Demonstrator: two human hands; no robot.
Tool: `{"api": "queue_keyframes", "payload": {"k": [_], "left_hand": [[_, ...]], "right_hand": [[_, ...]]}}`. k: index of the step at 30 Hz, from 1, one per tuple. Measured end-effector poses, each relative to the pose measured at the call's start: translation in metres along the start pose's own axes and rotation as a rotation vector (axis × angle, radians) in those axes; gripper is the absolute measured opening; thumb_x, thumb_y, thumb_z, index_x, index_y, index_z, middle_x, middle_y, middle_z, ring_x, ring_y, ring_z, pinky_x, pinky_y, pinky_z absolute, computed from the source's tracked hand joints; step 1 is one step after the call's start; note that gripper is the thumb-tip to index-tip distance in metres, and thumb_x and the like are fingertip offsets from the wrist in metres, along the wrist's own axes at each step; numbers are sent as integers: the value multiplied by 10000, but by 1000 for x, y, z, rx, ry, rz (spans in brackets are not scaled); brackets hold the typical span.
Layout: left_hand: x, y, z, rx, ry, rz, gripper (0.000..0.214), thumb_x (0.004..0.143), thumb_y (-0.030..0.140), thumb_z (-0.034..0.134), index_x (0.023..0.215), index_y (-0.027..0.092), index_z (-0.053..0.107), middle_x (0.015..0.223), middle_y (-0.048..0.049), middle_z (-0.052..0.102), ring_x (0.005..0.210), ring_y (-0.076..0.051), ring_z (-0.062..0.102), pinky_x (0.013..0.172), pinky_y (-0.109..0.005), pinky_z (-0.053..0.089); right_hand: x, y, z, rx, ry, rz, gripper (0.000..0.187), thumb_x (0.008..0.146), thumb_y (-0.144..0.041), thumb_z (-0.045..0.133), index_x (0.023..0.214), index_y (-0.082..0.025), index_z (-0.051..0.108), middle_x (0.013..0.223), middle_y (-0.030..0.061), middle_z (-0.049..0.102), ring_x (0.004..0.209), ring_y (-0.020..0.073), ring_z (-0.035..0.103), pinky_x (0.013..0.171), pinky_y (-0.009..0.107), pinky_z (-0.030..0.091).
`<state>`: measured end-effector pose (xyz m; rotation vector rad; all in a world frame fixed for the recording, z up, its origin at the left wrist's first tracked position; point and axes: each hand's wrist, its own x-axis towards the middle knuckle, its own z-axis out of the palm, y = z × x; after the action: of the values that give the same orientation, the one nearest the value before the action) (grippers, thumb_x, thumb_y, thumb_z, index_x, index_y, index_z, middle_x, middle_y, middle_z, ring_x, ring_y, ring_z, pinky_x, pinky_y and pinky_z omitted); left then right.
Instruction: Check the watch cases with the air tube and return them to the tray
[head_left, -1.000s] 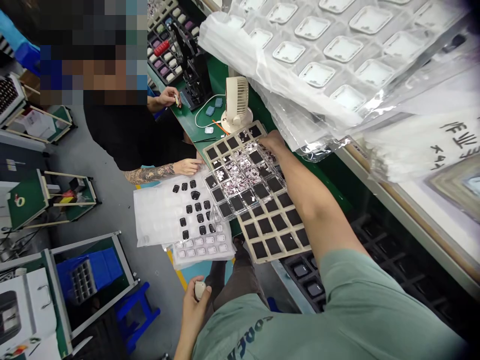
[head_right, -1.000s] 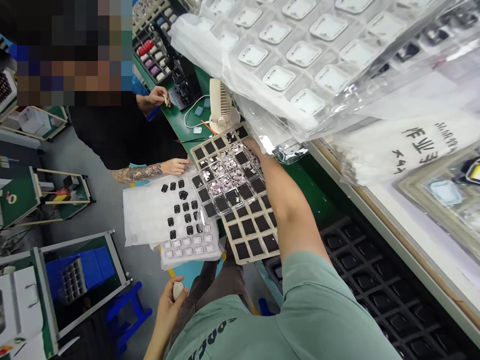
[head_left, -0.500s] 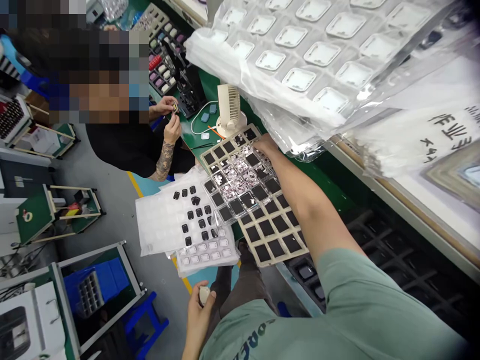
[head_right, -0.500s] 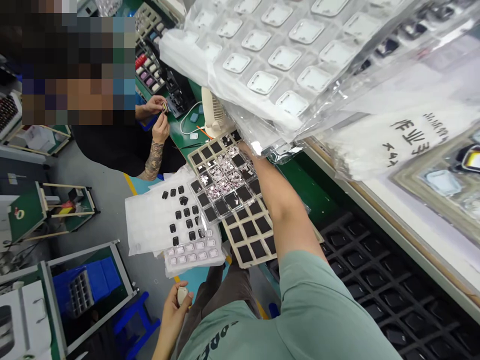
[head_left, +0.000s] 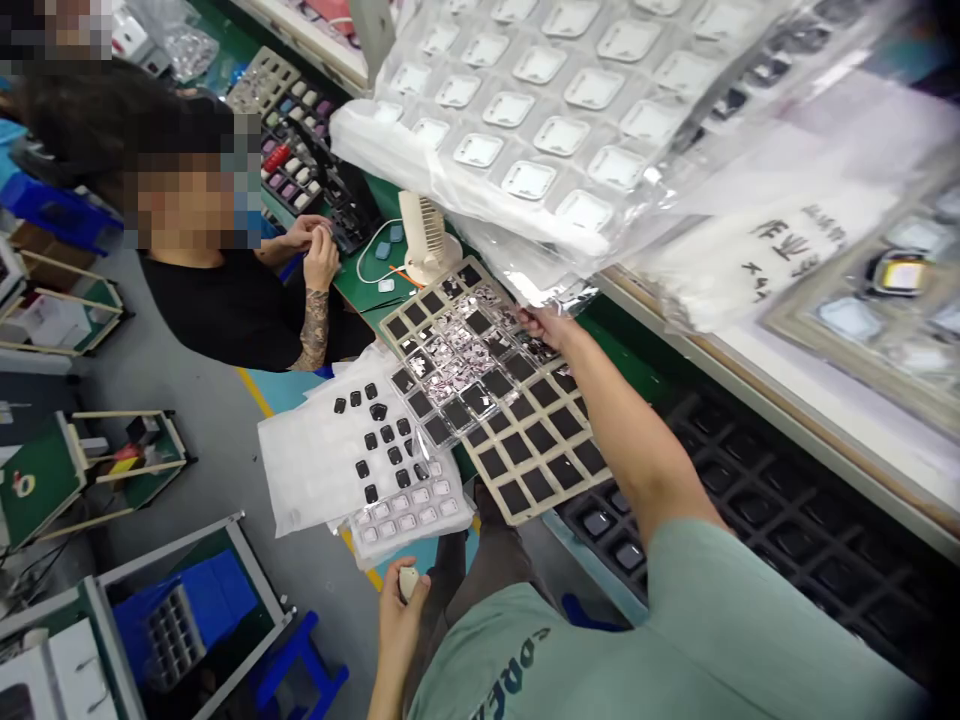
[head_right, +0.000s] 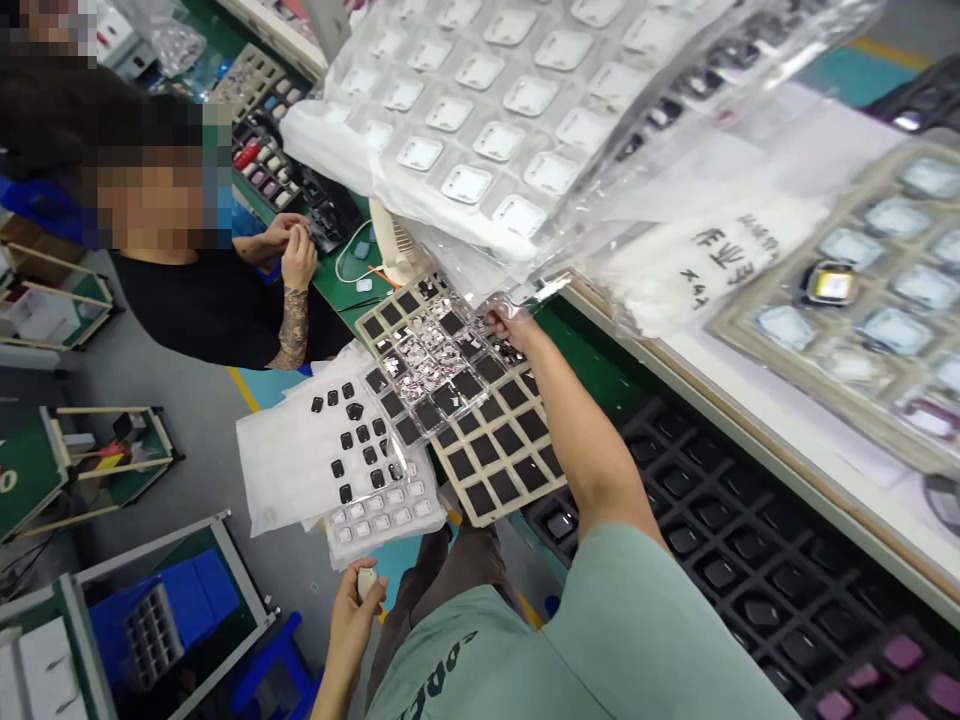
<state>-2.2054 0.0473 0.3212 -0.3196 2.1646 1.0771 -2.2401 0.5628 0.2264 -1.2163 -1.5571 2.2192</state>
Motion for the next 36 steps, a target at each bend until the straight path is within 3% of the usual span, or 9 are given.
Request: {"api": "queue_keyframes", "payload": {"k": [4,7,13,17,23,25,28,31,36], "left_hand": [[29,-2,28,-20,-157,-79,356,720,422,840,872,197,610,649,74,521,587,-120,526,588,-249,458],[45,-4,67,-20,-287,-179,234,937,372,730,964,152,653,800,19,626,646,-115,586,615,-263,524],[52,5,148,-47,-498,-364,338,1004,393,661,1244,154,656,1170,-90,697,946,-201,702,803,-385,622],[52,14,176,-70,-536,-432,365,1003,396,661,1280,160,645,1223,-102,688,999,-219,702,841,-411,622],[46,33,177,-100,-543,-465,300,1013,398,648,1178,147,660,1032,-54,696,785,-147,671,673,-300,595],[41,43,172,-109,-555,-471,267,1026,404,630,1016,138,654,821,12,630,586,-85,553,520,-215,490],[32,59,168,-119,-575,-473,425,1043,412,601,713,159,513,606,74,424,442,-44,337,398,-176,302],[23,74,167,-126,-593,-475,518,1047,405,588,619,196,384,569,75,346,432,-40,303,388,-174,270],[12,91,169,-124,-609,-481,482,1033,388,612,652,205,382,583,79,323,427,-49,298,391,-169,285]], "right_hand": [[-85,43,-28,181,18,127,305,1020,-417,639,1171,-152,652,1038,41,695,810,136,677,702,294,605],[-157,80,-34,280,20,199,309,1038,-454,599,983,-152,634,754,-47,580,530,53,478,474,180,428],[-265,133,-6,411,-44,327,400,989,-489,602,735,-202,488,598,-96,375,459,46,245,402,187,186],[-310,153,16,453,-107,378,347,864,-429,630,661,-212,451,566,-79,378,447,44,230,414,207,129],[-344,185,19,504,-62,392,426,999,-470,608,707,-188,482,577,-107,367,438,31,220,408,182,171],[-345,196,16,515,-18,381,413,1029,-478,593,758,-171,534,592,-106,394,437,31,256,406,174,222],[-342,210,14,527,65,356,371,1042,-477,584,861,-154,603,645,-84,485,460,38,364,434,173,336],[-337,220,15,528,146,337,332,1039,-470,592,997,-146,649,788,-30,617,578,72,541,538,211,489],[-332,232,23,516,224,306,333,1018,-437,637,1193,-154,660,1116,63,706,923,176,704,810,363,624]]}}
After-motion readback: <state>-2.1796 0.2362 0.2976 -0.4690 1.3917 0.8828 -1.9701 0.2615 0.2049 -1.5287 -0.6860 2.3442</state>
